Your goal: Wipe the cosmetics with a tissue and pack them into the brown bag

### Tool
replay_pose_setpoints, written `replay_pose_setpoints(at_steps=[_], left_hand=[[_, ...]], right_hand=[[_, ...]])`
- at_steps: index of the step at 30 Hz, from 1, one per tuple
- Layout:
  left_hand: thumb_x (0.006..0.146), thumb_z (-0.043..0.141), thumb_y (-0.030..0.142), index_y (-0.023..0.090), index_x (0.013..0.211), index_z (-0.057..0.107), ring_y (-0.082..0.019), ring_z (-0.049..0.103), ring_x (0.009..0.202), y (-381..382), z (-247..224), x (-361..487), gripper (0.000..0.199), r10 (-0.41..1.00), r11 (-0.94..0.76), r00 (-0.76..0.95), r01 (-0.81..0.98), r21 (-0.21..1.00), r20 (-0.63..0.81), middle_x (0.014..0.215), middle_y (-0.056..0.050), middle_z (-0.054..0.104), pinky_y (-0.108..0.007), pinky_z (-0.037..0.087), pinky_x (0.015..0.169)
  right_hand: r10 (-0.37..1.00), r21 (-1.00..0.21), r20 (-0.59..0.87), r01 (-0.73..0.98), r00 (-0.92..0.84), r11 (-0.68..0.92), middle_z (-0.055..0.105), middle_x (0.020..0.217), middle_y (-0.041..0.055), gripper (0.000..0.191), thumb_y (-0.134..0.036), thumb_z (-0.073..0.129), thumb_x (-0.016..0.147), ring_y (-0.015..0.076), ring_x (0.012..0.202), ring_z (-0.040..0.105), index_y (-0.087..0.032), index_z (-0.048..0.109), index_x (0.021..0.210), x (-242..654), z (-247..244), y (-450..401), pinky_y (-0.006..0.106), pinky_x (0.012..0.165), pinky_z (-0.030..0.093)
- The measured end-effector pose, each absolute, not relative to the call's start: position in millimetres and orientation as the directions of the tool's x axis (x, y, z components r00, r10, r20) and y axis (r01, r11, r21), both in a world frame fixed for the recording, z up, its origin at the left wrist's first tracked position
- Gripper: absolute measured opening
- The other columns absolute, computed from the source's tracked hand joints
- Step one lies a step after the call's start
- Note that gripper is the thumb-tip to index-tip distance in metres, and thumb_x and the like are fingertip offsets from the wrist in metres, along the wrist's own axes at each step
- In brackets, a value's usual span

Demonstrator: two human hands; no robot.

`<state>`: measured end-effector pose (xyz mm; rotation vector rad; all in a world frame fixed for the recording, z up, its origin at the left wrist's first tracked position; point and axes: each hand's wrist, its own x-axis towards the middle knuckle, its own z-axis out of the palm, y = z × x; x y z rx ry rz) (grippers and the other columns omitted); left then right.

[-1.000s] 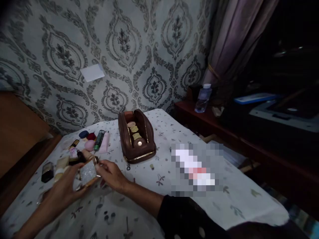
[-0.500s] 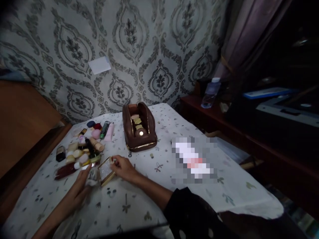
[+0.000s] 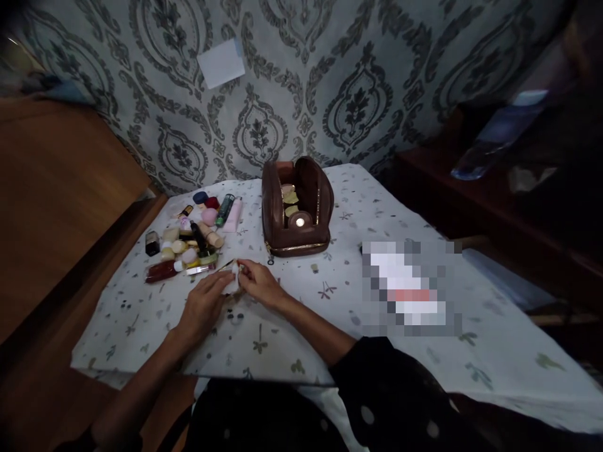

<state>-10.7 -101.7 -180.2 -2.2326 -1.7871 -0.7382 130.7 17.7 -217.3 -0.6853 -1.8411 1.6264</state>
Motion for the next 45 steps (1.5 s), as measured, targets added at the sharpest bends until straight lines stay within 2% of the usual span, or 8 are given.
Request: replay_pose_setpoints(at_steps=[6, 10, 19, 23, 29, 35, 41, 45], left_hand=[[0.077, 0.046, -0.005, 0.018, 0.121, 0.061, -0.026, 0.065, 0.113, -88.8, -178.3, -9.1, 0.052, 0.871, -0.215, 0.142, 0.971, 0.104, 0.469, 0.124, -0.012, 0.069, -0.046, 0.052, 0.096], [0.079, 0.046, -0.003, 0.017, 0.120, 0.064, -0.027, 0.065, 0.110, -78.2, -170.9, -8.5, 0.049, 0.915, -0.122, 0.066, 0.986, 0.116, 0.398, 0.123, -0.012, 0.069, -0.046, 0.052, 0.095], [0.087, 0.042, 0.003, 0.015, 0.122, 0.063, -0.026, 0.067, 0.096, -68.7, -159.2, -19.5, 0.043, 0.968, 0.041, -0.067, 0.993, 0.113, 0.241, 0.105, -0.012, 0.070, -0.038, 0.054, 0.084], [0.089, 0.041, 0.006, 0.017, 0.121, 0.064, -0.024, 0.065, 0.105, -77.6, -167.3, -33.2, 0.041, 0.959, 0.056, -0.112, 0.976, 0.210, 0.262, 0.117, -0.012, 0.069, -0.039, 0.053, 0.091], [0.089, 0.043, 0.011, 0.015, 0.122, 0.063, -0.025, 0.063, 0.114, -88.0, -175.1, -42.8, 0.039, 0.945, -0.009, -0.115, 0.927, 0.376, 0.305, 0.122, -0.011, 0.069, -0.042, 0.050, 0.101], [0.088, 0.045, 0.012, 0.015, 0.119, 0.063, -0.024, 0.064, 0.112, -93.6, -175.2, -47.9, 0.036, 0.943, -0.018, -0.135, 0.891, 0.455, 0.303, 0.119, -0.011, 0.070, -0.042, 0.051, 0.099], [0.086, 0.045, 0.007, 0.015, 0.120, 0.062, -0.024, 0.062, 0.111, -90.9, -180.8, -43.0, 0.039, 0.919, -0.039, -0.124, 0.916, 0.399, 0.375, 0.117, -0.011, 0.068, -0.045, 0.050, 0.099], [0.084, 0.043, 0.003, 0.016, 0.120, 0.061, -0.024, 0.060, 0.113, -86.1, -184.6, -38.6, 0.042, 0.918, -0.079, -0.074, 0.929, 0.361, 0.391, 0.121, -0.011, 0.067, -0.045, 0.049, 0.100]], right_hand=[[0.654, -0.951, 0.194, 0.022, -0.731, 0.307, 0.059, 0.075, 0.0000, 0.030, -0.022, 0.050, 0.085, 0.0135, 0.065, 0.053, -0.014, 0.066, 0.110, 134.2, -207.6, 16.3, 0.026, 0.064, 0.045], [0.646, -0.941, 0.216, 0.020, -0.732, 0.337, 0.055, 0.072, -0.0016, 0.027, -0.025, 0.051, 0.086, 0.0129, 0.064, 0.051, -0.015, 0.065, 0.107, 135.1, -205.9, 15.7, 0.024, 0.061, 0.043], [0.683, -0.997, 0.067, -0.017, -0.727, 0.080, 0.059, 0.084, 0.0021, 0.049, -0.030, 0.056, 0.086, 0.0135, 0.065, 0.057, -0.014, 0.056, 0.132, 129.3, -219.5, 15.8, 0.028, 0.063, 0.052], [0.686, -0.998, 0.062, -0.044, -0.725, 0.045, 0.059, 0.082, 0.0016, 0.046, -0.028, 0.058, 0.084, 0.0133, 0.066, 0.057, -0.015, 0.059, 0.128, 128.8, -218.6, 16.4, 0.027, 0.062, 0.053], [0.695, -0.996, 0.006, -0.064, -0.719, -0.058, 0.058, 0.087, 0.0025, 0.046, -0.027, 0.060, 0.083, 0.0141, 0.072, 0.059, -0.016, 0.058, 0.128, 130.0, -215.1, 14.5, 0.027, 0.062, 0.054], [0.714, -0.992, -0.001, -0.089, -0.700, -0.089, 0.060, 0.090, 0.0026, 0.049, -0.030, 0.064, 0.082, 0.0147, 0.076, 0.060, -0.018, 0.058, 0.129, 129.4, -219.4, 15.0, 0.027, 0.065, 0.055], [0.686, -0.986, 0.025, -0.131, -0.727, -0.103, 0.057, 0.090, 0.0012, 0.055, -0.036, 0.065, 0.082, 0.0147, 0.077, 0.060, -0.020, 0.053, 0.132, 130.9, -220.3, 17.4, 0.030, 0.068, 0.057], [0.541, -0.994, 0.076, -0.104, -0.838, -0.021, 0.061, 0.094, 0.0015, 0.086, -0.032, 0.081, 0.066, 0.0164, 0.082, 0.061, -0.018, 0.043, 0.142, 139.1, -213.8, 23.9, 0.033, 0.075, 0.056]])
